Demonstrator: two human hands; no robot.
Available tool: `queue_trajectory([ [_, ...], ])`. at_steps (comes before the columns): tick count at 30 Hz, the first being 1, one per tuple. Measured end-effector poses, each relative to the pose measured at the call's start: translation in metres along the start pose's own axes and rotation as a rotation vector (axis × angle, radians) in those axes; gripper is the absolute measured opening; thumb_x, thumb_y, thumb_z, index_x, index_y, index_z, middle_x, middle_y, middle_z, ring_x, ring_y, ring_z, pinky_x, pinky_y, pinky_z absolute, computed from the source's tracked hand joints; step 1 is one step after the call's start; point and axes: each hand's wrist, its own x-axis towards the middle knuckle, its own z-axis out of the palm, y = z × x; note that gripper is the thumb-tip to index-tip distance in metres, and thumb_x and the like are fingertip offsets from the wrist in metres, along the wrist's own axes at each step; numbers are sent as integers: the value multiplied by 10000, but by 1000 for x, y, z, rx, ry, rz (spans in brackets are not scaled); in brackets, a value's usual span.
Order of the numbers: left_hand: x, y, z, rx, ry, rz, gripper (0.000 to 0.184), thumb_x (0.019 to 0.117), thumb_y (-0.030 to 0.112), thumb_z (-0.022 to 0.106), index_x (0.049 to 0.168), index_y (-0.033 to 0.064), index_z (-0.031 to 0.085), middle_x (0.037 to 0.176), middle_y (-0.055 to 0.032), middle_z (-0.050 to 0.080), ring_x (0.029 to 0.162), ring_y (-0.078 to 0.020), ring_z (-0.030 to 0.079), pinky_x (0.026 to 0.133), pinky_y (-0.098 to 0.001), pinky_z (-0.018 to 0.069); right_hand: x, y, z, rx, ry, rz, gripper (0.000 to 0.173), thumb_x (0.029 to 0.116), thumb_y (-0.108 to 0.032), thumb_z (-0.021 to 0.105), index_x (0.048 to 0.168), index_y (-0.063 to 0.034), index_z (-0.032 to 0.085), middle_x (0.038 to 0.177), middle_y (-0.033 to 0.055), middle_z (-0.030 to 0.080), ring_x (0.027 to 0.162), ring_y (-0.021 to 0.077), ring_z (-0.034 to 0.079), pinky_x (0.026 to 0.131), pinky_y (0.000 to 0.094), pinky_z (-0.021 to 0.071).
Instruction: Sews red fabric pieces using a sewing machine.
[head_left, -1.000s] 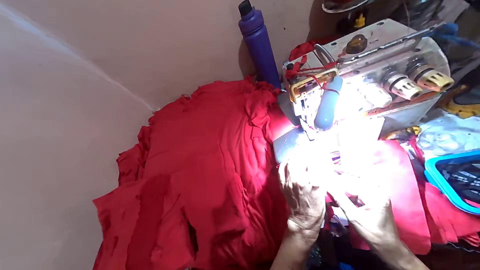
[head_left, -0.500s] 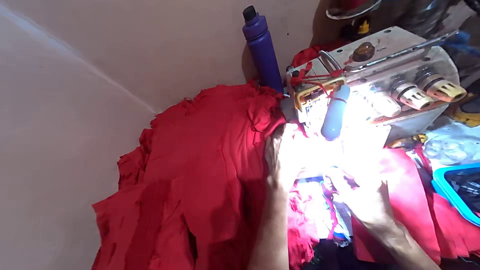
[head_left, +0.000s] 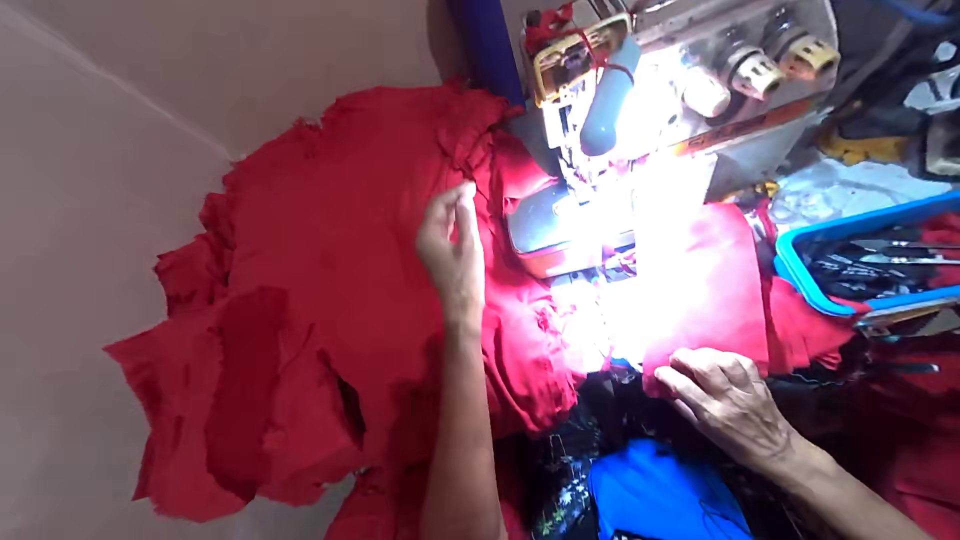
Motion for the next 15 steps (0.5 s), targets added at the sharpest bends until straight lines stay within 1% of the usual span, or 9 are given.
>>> queue_trajectory([
  [1,-26,9,-8,34,22,18,315,1074,123,451,1270,-65,612,1271,-173,654,1146,-169,632,997,-317,501,-2,2,6,-22,35,-28,170,1046,-172,500,1125,-146,648,1080,123,655,995,299,597,879,379,429],
  [2,-50,14,-13,54,56,28,296,1065,116,457,1234,-51,634,1237,-142,672,1113,-145,650,965,-312,526,-3,4,10,-15,74,-47,161,1054,-151,502,1128,-136,644,1069,116,648,985,286,582,886,368,418],
  [3,-72,16,-15,59,90,36,269,1047,92,479,1174,-62,659,1177,-133,694,1076,-138,665,945,-315,542,-3,5,11,13,96,-59,162,1057,-141,507,1138,-131,647,1069,107,649,992,274,576,904,356,415],
  [5,-112,23,-18,33,133,22,221,996,52,521,1061,-71,692,1053,-102,722,1018,-102,682,931,-281,554,-3,7,7,84,114,-60,181,1040,-111,539,1148,-118,684,1060,99,696,1017,261,617,934,337,452],
  [7,-143,31,-19,-20,139,-15,197,957,24,547,986,-74,716,972,-78,729,974,-66,680,915,-226,550,-7,7,-1,126,83,-45,204,1035,-101,552,1161,-103,713,1103,97,740,1075,260,653,962,337,471],
  [9,-165,38,-15,-56,111,-68,192,947,23,560,976,-67,727,969,-76,735,970,-65,688,909,-210,556,-10,5,-8,146,61,-41,218,1034,-76,543,1148,-83,729,1144,99,750,1123,258,660,994,338,468],
  [11,-179,42,-8,-94,68,-90,172,936,15,586,974,-69,730,979,-82,739,976,-67,692,906,-208,559,-14,3,-11,174,65,-27,222,1033,-64,531,1115,-81,737,1123,98,758,1111,253,667,987,341,472],
  [13,-186,45,1,-122,38,-88,156,925,6,604,964,-68,735,987,-91,744,990,-69,695,909,-203,561,-13,2,-14,231,75,18,218,1038,-99,523,1044,-99,740,1056,90,761,1060,250,670,953,352,468],
  [15,-190,49,8,-146,7,-88,148,918,-7,612,963,-69,739,997,-96,739,1000,-66,692,921,-194,554,-9,1,-19,311,66,86,217,1031,-169,537,931,-119,723,966,76,746,1015,244,660,922,351,464],
])
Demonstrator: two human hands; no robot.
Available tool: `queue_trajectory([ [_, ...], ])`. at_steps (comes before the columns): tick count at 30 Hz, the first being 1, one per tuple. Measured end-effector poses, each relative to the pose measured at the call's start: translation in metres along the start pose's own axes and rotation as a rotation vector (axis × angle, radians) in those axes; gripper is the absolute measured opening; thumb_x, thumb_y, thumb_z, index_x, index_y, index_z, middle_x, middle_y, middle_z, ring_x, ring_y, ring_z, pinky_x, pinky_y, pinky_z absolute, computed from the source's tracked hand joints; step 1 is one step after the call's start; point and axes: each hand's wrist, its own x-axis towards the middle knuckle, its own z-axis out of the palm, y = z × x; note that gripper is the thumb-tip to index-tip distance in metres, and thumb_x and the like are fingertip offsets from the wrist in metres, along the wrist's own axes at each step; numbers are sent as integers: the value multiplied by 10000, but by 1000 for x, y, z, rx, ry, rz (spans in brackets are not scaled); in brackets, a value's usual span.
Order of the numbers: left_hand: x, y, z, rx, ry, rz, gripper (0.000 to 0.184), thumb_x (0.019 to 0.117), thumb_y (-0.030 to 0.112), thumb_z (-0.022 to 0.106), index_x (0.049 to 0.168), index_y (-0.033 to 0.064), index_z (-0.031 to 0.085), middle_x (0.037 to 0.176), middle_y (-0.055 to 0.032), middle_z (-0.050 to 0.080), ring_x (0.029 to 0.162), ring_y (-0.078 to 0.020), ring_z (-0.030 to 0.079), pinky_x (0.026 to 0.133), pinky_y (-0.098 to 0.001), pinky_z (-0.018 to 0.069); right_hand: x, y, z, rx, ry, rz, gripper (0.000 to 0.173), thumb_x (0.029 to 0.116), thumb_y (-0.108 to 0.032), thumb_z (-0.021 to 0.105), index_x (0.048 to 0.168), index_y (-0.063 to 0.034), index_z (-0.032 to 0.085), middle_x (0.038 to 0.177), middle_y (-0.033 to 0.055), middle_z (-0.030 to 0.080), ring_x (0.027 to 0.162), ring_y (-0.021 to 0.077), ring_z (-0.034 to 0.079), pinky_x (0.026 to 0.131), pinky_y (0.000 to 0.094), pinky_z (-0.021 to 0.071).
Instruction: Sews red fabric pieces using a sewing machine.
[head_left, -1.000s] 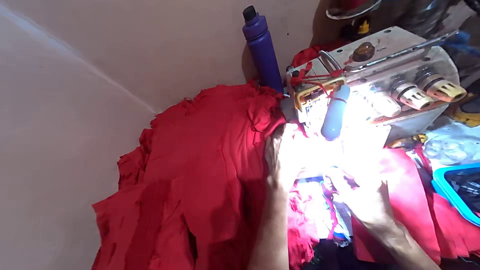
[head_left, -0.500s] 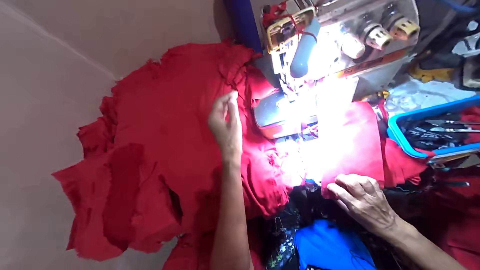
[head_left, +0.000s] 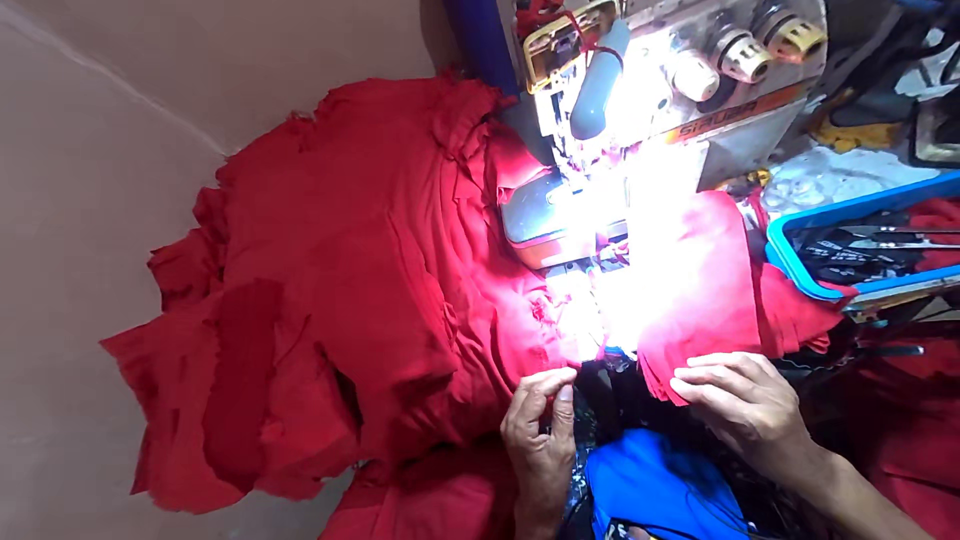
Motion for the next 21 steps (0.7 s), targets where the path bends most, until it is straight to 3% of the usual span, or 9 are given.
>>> queue_trajectory([
  [3,-3,2,8,-3,-68,-3,146,913,-1,628,964,-60,751,982,-102,736,967,-67,690,903,-184,552,7,0,-4,105,-38,134,234,939,-227,601,761,-101,688,846,89,713,920,244,656,826,347,469],
  [5,-4,2,11,7,-120,-10,141,908,11,644,961,-37,765,977,-90,747,979,-80,689,922,-203,543,11,2,-8,154,-115,176,234,894,-274,626,734,-114,682,845,72,702,908,233,649,807,356,463],
  [8,-2,4,13,-29,-261,-37,153,916,46,641,966,23,783,975,-52,760,987,-95,684,932,-280,505,15,7,-21,279,-223,159,249,969,-293,603,889,-148,789,979,31,739,997,181,653,871,334,476],
  [10,8,9,13,-213,-432,-78,190,976,60,593,1005,-28,760,999,-87,748,987,-87,691,933,-250,543,23,8,-31,375,-208,191,254,1016,-246,575,995,-115,793,1053,36,746,1053,109,655,944,254,493],
  [12,26,18,17,-413,-658,-176,381,1077,159,435,1114,-120,691,1070,-149,732,1014,-121,704,947,-288,564,35,4,-42,420,-128,264,254,1040,-217,543,1037,-65,746,1071,34,744,1056,23,658,951,176,506],
  [14,50,29,30,-537,-797,-354,574,1117,310,291,1226,-157,606,1098,-120,728,1007,-96,698,940,-285,555,45,-1,-53,416,-42,303,270,1064,-250,518,1069,-49,699,1012,-2,723,965,-70,630,876,105,495],
  [16,78,40,52,-565,-740,-596,453,1106,202,268,1186,-114,582,948,-37,697,856,-42,671,836,-235,556,54,-5,-61,419,7,257,280,1082,-256,499,1087,-39,675,961,2,700,905,-78,609,830,93,479],
  [18,105,38,71,-425,-657,-753,392,1124,310,327,1080,28,596,773,40,615,680,-10,612,680,-200,541,59,-8,-67,407,23,171,281,1090,-244,491,1102,-44,687,966,47,715,923,-3,638,855,152,498],
  [21,122,23,84,-120,-579,-682,435,1067,474,473,1008,80,648,710,-1,526,587,-66,481,562,-248,436,61,-8,-72,383,15,71,261,1095,-228,477,1138,-88,693,1009,57,729,1003,85,668,930,234,512],
])
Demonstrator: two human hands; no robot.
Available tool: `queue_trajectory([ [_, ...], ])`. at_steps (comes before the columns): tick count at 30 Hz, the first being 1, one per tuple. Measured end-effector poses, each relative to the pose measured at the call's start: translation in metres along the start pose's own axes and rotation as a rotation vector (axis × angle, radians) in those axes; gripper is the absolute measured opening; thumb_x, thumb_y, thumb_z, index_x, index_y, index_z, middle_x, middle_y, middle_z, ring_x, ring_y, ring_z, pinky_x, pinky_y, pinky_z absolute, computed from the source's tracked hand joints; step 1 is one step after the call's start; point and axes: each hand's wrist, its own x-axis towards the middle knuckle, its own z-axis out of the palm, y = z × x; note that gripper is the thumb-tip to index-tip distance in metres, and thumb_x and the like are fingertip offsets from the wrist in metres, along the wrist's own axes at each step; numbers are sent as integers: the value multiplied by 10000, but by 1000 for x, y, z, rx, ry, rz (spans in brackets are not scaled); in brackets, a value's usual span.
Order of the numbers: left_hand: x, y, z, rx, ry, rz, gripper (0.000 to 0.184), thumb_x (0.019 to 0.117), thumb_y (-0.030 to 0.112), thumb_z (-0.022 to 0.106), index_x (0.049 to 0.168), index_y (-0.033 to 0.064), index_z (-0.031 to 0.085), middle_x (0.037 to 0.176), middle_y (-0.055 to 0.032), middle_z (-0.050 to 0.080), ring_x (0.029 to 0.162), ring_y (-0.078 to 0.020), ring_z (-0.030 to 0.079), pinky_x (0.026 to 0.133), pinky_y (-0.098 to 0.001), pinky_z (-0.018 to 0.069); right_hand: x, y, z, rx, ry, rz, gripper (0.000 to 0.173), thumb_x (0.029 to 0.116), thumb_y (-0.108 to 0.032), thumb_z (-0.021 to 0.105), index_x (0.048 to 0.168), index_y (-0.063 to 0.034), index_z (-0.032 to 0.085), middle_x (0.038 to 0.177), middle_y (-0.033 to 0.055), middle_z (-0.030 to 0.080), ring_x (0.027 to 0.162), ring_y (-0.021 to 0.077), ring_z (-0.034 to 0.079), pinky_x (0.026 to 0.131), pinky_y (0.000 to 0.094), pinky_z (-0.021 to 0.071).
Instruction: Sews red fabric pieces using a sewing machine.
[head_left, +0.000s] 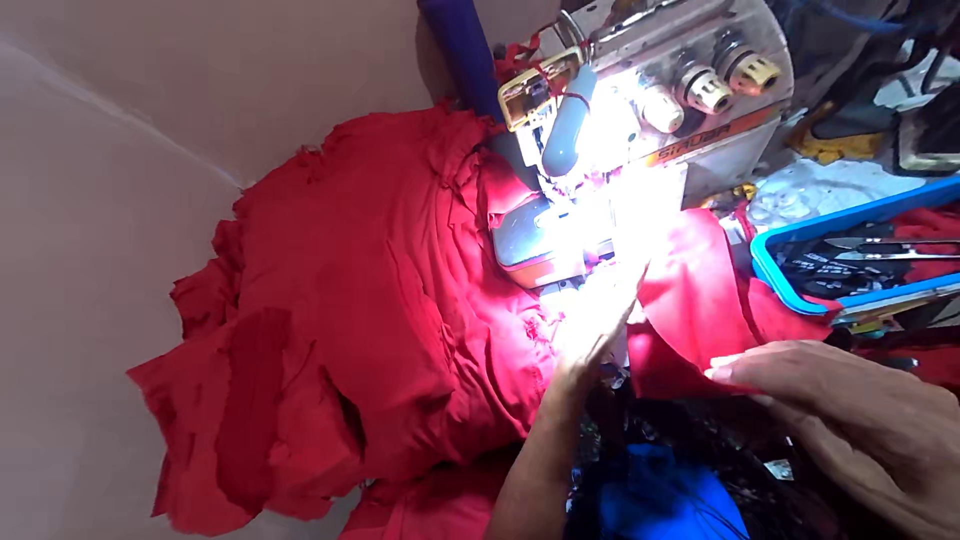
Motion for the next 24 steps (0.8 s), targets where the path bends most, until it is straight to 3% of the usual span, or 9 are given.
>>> queue_trajectory([
  [2,5,-4,1,81,101,140,330,1043,392,567,1045,80,676,795,-54,595,668,-120,540,610,-312,470,-2,3,0,-3,-15,-14,259,1095,-234,476,1121,-99,696,1003,61,729,995,109,673,932,258,512],
  [5,5,-9,9,195,260,310,288,1012,244,646,1229,54,651,1060,-150,679,917,-248,645,776,-448,532,-8,12,1,-7,-23,-6,273,1099,-262,472,1101,-107,698,967,56,730,948,110,674,911,261,506],
  [7,6,-12,18,238,329,388,264,1018,263,637,1180,54,652,1005,-138,663,888,-236,624,736,-420,518,-9,15,0,-18,-37,-2,291,1102,-279,461,1102,-109,698,948,49,729,931,105,672,903,254,502],
  [9,5,-10,25,185,349,447,298,1026,279,620,1259,95,645,1116,-107,667,985,-202,614,802,-391,506,-4,15,-2,-28,-45,1,295,1101,-268,461,1098,-99,704,934,51,725,914,102,663,888,251,491],
  [10,5,-8,28,130,342,484,293,1027,267,621,1273,109,633,1132,-66,667,982,-129,611,804,-314,511,0,15,-2,-37,-42,2,300,1101,-269,461,1093,-97,706,933,48,725,903,88,660,878,242,490],
  [12,8,4,31,-21,290,603,267,1002,136,648,1254,49,665,1121,-47,689,947,-29,622,811,-195,517,13,18,-2,-58,-2,5,288,1091,-259,482,1073,-89,714,923,29,724,889,39,653,841,192,495],
  [16,-3,40,25,-133,186,632,195,969,55,668,1152,10,720,1021,-48,740,840,-23,689,766,-207,573,53,15,-2,-10,170,78,185,1004,-158,594,1019,-32,729,864,-52,700,769,-91,609,723,84,510],
  [18,-12,48,18,-211,97,644,152,981,32,636,1118,21,701,933,14,723,763,27,664,693,-162,566,72,12,1,67,245,141,110,948,-122,658,1008,-40,700,835,-90,685,722,-99,612,679,71,521],
  [24,-36,43,-6,-199,107,661,175,1007,-3,540,1088,-2,695,903,39,703,787,48,640,720,-149,547,91,-1,21,224,246,208,95,901,-115,708,953,-120,630,719,-128,619,588,-85,553,530,67,467],
])
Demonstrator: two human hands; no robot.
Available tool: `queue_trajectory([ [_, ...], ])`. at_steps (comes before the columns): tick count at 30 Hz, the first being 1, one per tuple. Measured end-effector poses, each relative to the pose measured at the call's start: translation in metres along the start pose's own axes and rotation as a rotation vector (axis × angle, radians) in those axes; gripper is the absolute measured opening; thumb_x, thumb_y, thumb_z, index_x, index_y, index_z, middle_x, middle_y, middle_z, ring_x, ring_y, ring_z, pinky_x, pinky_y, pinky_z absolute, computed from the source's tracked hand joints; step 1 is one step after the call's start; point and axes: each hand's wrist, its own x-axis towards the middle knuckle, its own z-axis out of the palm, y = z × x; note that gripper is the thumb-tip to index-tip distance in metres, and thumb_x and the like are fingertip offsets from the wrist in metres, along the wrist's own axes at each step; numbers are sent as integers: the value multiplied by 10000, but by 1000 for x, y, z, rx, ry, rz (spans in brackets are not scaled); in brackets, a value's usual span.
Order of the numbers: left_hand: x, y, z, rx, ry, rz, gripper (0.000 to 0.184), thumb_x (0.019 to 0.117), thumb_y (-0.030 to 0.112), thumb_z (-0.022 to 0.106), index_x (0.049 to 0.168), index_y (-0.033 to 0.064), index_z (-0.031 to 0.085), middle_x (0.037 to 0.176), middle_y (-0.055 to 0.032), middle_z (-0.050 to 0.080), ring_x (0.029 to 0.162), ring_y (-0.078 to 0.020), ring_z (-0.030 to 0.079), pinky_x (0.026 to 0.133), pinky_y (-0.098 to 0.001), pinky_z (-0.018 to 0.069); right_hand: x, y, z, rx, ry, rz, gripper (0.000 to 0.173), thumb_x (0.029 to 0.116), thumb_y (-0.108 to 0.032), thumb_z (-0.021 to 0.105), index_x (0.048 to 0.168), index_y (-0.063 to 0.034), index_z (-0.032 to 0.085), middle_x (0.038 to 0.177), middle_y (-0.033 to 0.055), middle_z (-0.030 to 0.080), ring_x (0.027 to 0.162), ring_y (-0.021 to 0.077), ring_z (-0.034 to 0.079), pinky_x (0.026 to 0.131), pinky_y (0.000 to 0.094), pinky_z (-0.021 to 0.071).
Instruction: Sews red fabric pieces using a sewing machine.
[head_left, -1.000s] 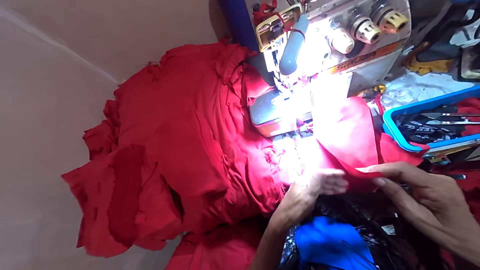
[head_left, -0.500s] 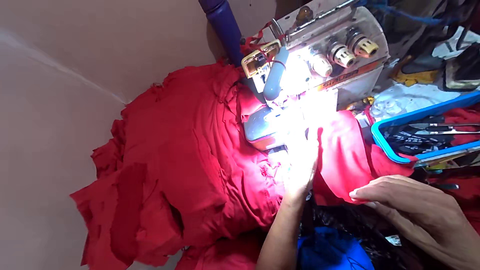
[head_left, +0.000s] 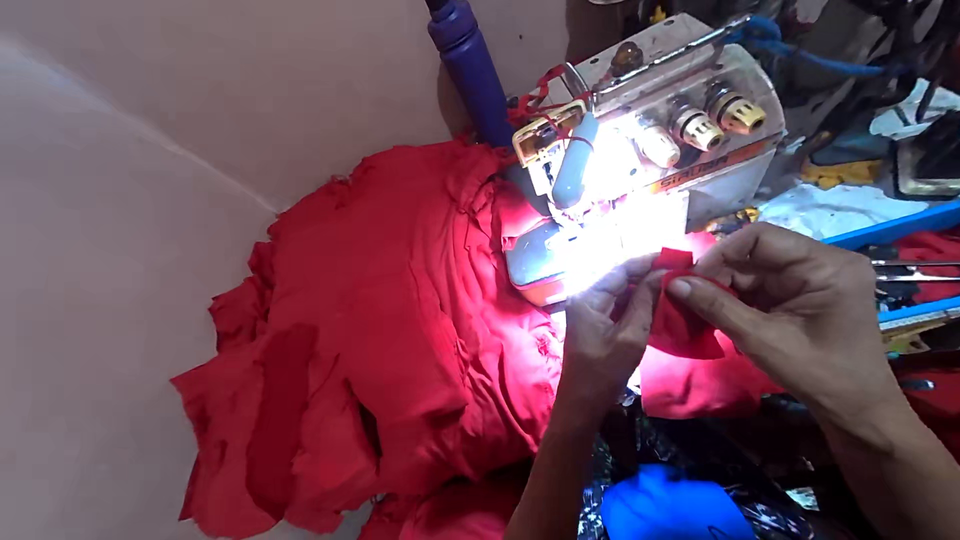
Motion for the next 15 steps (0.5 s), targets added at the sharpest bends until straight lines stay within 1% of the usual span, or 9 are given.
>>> queue_trajectory([
  [2,-7,1,-8,13,28,-56,183,1014,4,530,1069,14,705,879,46,705,766,41,641,698,-150,545,-2,-1,7,12,-20,15,97,895,-108,708,946,-122,627,714,-128,609,576,-83,538,524,70,461],
  [3,-10,1,-11,14,39,-78,187,1019,6,523,1062,14,705,869,43,706,757,33,647,692,-156,549,-3,-1,11,17,-30,27,105,891,-110,713,944,-127,625,704,-129,619,565,-83,549,515,73,470],
  [5,-17,3,-20,27,37,-85,209,1026,12,498,1080,8,700,888,37,704,783,25,654,717,-172,559,-4,-3,18,25,-46,46,116,883,-122,724,943,-128,625,693,-127,627,556,-79,554,505,81,473],
  [8,-28,6,-34,44,17,-52,256,1044,82,463,1124,14,696,931,44,696,815,28,646,729,-176,551,-6,-5,29,37,-57,58,145,875,-120,730,949,-135,606,665,-134,591,529,-82,519,490,74,452],
  [9,-31,5,-39,54,11,-17,261,1050,118,474,1130,14,700,955,45,700,839,29,650,749,-175,554,-6,-5,33,53,-61,63,163,870,-116,735,963,-131,602,646,-132,580,515,-76,509,485,78,446],
  [10,-33,4,-43,62,17,25,245,1044,136,513,1118,4,707,953,41,703,848,27,652,763,-176,557,-7,-6,36,68,-75,74,191,868,-124,741,989,-132,595,629,-132,575,502,-70,510,479,82,450],
  [12,-36,3,-50,92,43,95,177,993,66,589,1049,-35,724,923,3,712,845,3,667,782,-189,576,-9,-7,40,119,-157,110,243,884,-133,730,1073,-131,578,617,-131,581,497,-63,524,479,88,460],
  [14,-38,8,-61,192,25,139,150,964,18,605,997,-54,732,890,-17,706,833,3,658,781,-180,567,-9,-6,42,240,-298,163,263,897,-92,689,1143,-131,602,620,-130,614,512,-63,544,497,91,467],
  [15,-38,12,-68,250,-8,166,146,968,24,609,983,-49,734,890,-16,706,841,5,656,789,-176,563,-8,-5,42,318,-380,191,256,904,-75,673,1147,-142,630,622,-131,631,525,-69,547,508,88,460],
])
